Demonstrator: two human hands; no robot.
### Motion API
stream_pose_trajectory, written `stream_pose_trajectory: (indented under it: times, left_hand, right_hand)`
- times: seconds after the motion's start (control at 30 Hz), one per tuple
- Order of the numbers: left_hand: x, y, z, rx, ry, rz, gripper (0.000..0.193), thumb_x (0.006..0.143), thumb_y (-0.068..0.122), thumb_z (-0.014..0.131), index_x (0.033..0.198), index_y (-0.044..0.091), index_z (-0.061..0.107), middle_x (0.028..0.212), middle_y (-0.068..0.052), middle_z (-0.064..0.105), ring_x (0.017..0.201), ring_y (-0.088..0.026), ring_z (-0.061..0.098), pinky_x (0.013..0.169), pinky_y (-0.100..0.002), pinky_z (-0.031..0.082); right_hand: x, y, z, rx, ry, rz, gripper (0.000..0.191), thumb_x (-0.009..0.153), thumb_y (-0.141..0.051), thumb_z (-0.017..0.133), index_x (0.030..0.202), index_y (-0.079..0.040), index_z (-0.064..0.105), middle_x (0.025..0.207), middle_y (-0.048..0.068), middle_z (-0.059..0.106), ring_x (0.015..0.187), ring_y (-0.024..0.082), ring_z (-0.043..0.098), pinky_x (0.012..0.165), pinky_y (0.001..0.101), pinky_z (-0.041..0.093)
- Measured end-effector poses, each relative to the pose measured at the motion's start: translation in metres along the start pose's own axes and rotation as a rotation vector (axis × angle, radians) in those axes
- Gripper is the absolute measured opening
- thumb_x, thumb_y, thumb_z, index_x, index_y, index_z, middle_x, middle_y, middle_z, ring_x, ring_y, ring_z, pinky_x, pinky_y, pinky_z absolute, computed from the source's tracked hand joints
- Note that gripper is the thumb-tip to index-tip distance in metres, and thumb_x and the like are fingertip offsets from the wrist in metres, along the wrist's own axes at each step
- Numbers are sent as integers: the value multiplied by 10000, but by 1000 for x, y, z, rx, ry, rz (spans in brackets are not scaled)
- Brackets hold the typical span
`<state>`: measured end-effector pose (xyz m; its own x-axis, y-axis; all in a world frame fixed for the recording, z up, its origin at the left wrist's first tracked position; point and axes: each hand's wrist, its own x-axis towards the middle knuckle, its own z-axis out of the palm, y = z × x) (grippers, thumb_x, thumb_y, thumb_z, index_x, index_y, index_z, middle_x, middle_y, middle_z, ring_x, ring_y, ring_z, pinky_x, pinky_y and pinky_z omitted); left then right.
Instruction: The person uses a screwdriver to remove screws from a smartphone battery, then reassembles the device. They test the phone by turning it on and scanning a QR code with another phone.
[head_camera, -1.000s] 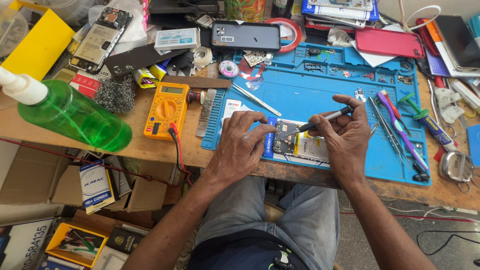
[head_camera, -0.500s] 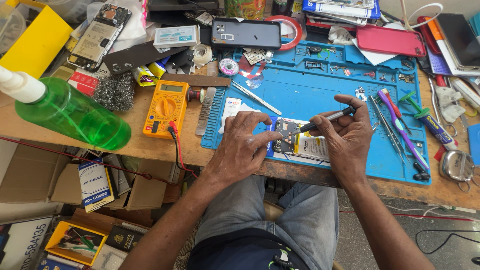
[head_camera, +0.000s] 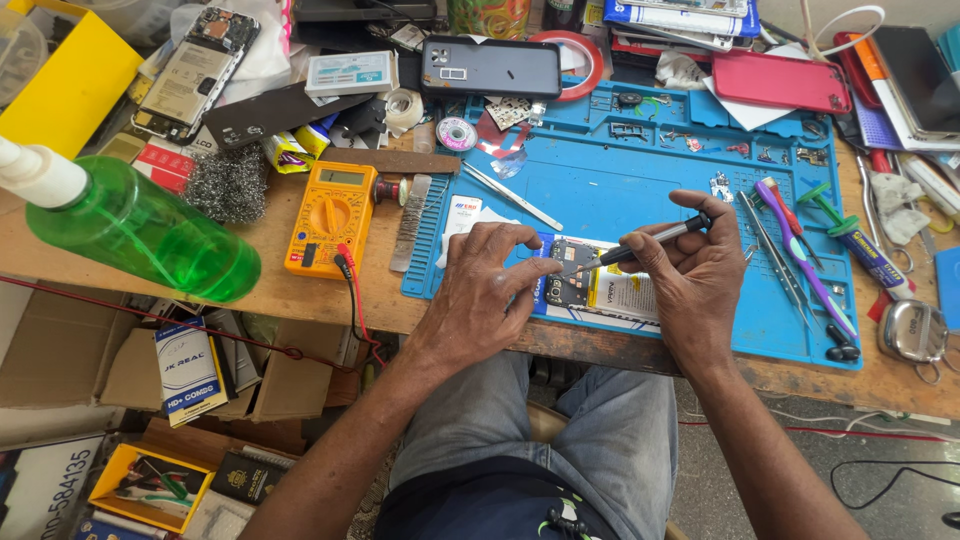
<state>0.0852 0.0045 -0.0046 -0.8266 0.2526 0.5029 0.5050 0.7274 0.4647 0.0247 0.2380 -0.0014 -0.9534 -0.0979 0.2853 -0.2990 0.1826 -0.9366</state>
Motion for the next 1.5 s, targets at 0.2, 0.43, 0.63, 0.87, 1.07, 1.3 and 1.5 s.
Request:
stream_pose_trajectory:
  times: [0.2,0.43,0.63,0.87,1.07,1.3,1.5]
  left_hand:
    - [2,2,-2,11,-48,-10,633,803,310,813,1373,122,611,1420,-65,574,1294,-287,487,1067,-481,349]
    - [4,4,-4,5,-88,-33,770,778,373,835,1441,106,546,1470,-55,567,1285,-288,485,1075,-463,348]
    - [5,3,-5,1,-103,-35,779,780,370,832,1445,100,531,1459,-63,582,1276,-292,487,1060,-459,354]
    - [6,2,-4,0,-116,-46,766,796,363,822,1452,106,523,1435,-61,607,1272,-296,490,1049,-459,354]
    - [6,0,-5,-8,-141,-70,741,815,383,801,1443,109,519,1421,-64,609,1263,-305,487,1039,-468,358]
    - [4,-3,-7,-20,-105,-36,740,826,395,788,1443,98,510,1429,-82,603,1254,-326,485,1028,-491,360]
    - [6,-3,-10,-24,-126,-50,772,800,388,787,1452,95,495,1407,-92,611,1247,-327,485,1017,-496,362]
  right_hand:
    - [-1,0,0,13,6,-12,499,983,-73,733,1375,2,432,988,146,739,893,187,767,749,257,662]
    - [0,2,0,13,0,-7,504,984,-67,728,1381,8,428,997,154,736,898,184,768,754,258,666]
    - [0,5,1,37,5,-3,498,997,-63,727,1387,4,425,1008,150,735,920,181,765,774,258,671]
    - [-2,5,0,-30,-3,-34,510,988,-37,735,1391,-1,425,1002,156,741,911,197,767,769,264,657]
    - [-6,-19,3,-259,-169,-286,528,941,-32,768,1375,-38,467,1062,134,757,989,205,751,844,321,628]
    - [13,-76,10,-505,-551,-341,575,905,-52,721,1451,-137,560,1090,96,786,965,235,764,787,361,612]
    - [21,-75,20,-561,-414,-502,526,882,-131,785,1378,-131,612,1123,121,757,917,269,755,764,384,607]
